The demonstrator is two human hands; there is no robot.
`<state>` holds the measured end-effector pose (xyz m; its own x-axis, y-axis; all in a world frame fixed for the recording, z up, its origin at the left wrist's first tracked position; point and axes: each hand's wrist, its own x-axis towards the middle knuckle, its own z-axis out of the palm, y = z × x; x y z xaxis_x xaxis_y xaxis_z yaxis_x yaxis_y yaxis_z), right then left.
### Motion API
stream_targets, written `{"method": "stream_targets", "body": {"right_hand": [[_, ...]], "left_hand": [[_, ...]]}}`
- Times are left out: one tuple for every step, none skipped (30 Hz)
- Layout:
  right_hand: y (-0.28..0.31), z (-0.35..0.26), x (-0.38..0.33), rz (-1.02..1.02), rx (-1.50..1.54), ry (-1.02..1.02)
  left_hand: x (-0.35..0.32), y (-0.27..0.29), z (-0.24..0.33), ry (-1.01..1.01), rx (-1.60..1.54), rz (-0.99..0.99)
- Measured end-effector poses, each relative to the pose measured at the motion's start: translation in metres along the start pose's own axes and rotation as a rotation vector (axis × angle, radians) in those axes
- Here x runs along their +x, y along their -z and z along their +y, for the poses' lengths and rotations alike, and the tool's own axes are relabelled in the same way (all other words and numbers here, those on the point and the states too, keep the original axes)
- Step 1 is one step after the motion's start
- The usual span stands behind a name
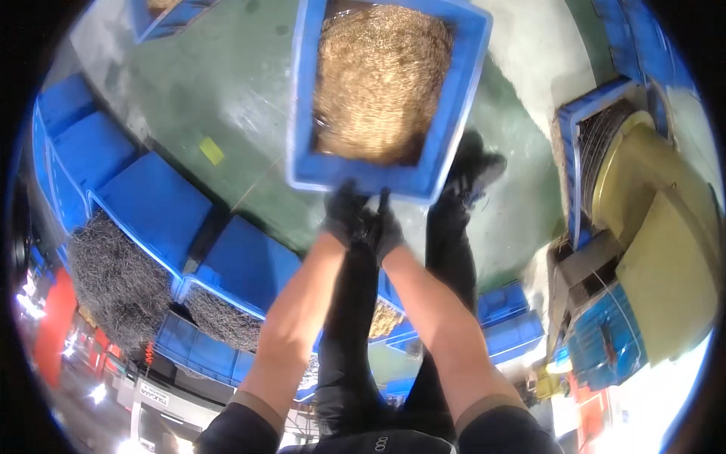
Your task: Sorting metal parts in blue crates and cleaning the interior of an industrial machine.
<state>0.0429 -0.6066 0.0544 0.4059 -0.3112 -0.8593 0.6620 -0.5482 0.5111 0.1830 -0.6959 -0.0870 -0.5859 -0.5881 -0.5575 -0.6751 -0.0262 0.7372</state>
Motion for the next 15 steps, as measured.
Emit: {"method": "stream_targets", "body": {"right_hand": [[0.008, -0.009, 0.0, -0.256, 0.554, -0.255], [0.08, -0.112, 0.026, -0.439, 0.283, 0.203], [0.096, -0.115, 0.031, -0.435, 0.307, 0.208], [0.103, -0.12, 0.036, -0.266, 0.022, 0.334], [0.111, -0.121, 0.041, -0.09, -0.264, 0.449], [0.098, -0.093, 0.046, -0.016, -0.357, 0.697], [0.085, -0.092, 0.053, -0.041, -0.347, 0.679], [0.086, -0.111, 0.057, -0.138, -0.248, 0.597], [0.086, -0.125, 0.061, -0.237, -0.139, 0.514], [0.113, -0.181, 0.076, -0.316, -0.171, 0.66], [0.107, -0.164, 0.08, -0.344, -0.133, 0.63], [0.082, -0.135, 0.078, -0.309, -0.064, 0.588], [0.056, -0.113, 0.069, -0.277, 0.001, 0.551], [0.074, -0.122, 0.064, -0.23, -0.085, 0.613], [0.109, -0.149, 0.058, -0.176, -0.061, 0.661]], "left_hand": [[-0.033, -0.034, 0.004, -0.014, 0.001, -0.035], [-0.054, -0.138, 0.057, -0.094, -0.157, -0.127], [-0.073, -0.14, 0.057, -0.103, -0.141, -0.166], [-0.09, -0.128, 0.053, -0.12, -0.122, -0.196], [-0.094, -0.11, 0.045, -0.137, -0.103, -0.226], [-0.104, -0.063, 0.033, -0.149, -0.042, -0.232], [-0.099, -0.056, 0.04, -0.176, -0.006, -0.244], [-0.088, -0.052, 0.059, -0.222, 0.155, -0.368], [-0.07, -0.032, 0.073, -0.274, 0.322, -0.498], [-0.053, -0.057, 0.071, -0.148, 0.093, -0.469], [-0.044, -0.026, 0.041, 0.029, -0.022, -0.405], [-0.033, 0.017, 0.015, 0.132, -0.203, -0.305], [-0.018, 0.057, 0.01, 0.214, -0.391, -0.202], [-0.016, 0.052, 0.018, 0.375, -0.574, -0.097], [-0.016, 0.026, 0.038, 0.563, -0.773, -0.013]]}}
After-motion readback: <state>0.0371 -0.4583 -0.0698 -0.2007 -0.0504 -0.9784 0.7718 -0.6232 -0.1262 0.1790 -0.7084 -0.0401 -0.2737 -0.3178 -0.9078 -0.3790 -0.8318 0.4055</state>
